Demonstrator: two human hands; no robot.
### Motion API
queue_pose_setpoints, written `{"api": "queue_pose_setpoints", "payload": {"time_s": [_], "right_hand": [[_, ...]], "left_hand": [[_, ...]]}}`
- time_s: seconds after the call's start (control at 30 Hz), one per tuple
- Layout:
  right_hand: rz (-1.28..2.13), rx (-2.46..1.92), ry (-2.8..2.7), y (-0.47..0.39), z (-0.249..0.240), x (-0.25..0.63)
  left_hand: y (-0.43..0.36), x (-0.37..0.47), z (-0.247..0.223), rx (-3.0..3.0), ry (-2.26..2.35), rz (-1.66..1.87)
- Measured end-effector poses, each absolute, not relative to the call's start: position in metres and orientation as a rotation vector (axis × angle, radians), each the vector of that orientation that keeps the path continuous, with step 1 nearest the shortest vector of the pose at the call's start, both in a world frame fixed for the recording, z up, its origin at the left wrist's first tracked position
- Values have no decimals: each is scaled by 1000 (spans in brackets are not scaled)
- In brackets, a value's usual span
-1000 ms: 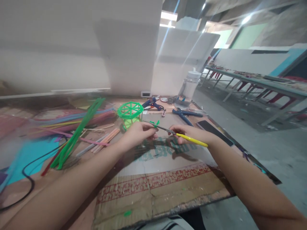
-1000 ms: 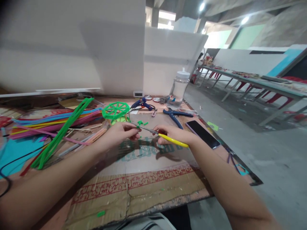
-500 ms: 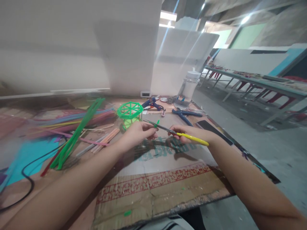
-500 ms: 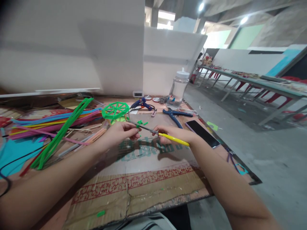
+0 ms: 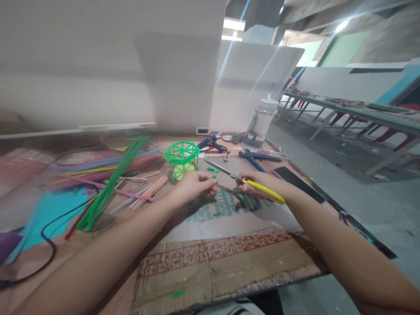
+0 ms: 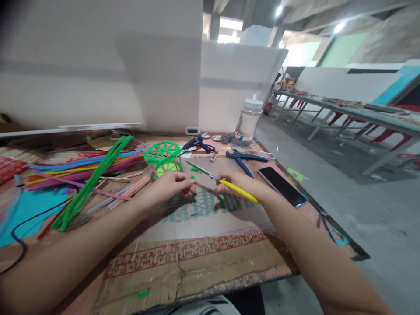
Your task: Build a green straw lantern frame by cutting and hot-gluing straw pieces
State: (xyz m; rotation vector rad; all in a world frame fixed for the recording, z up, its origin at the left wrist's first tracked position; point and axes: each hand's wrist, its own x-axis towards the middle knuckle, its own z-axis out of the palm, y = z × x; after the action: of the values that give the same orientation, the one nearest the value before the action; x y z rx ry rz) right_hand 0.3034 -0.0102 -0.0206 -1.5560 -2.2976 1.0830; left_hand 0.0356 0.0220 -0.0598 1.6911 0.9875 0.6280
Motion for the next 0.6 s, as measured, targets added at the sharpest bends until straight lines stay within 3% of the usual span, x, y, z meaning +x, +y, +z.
{"api": "queue_pose_setpoints", "payload": {"time_s": [0.23, 0.6], "right_hand": [[215, -2048, -2230, 7, -41, 313], [-13, -1988, -2476, 12, -49, 324]], "left_hand": [[29, 15, -53, 2103, 1207, 542], [17, 9, -40, 2424, 1350, 366]]}}
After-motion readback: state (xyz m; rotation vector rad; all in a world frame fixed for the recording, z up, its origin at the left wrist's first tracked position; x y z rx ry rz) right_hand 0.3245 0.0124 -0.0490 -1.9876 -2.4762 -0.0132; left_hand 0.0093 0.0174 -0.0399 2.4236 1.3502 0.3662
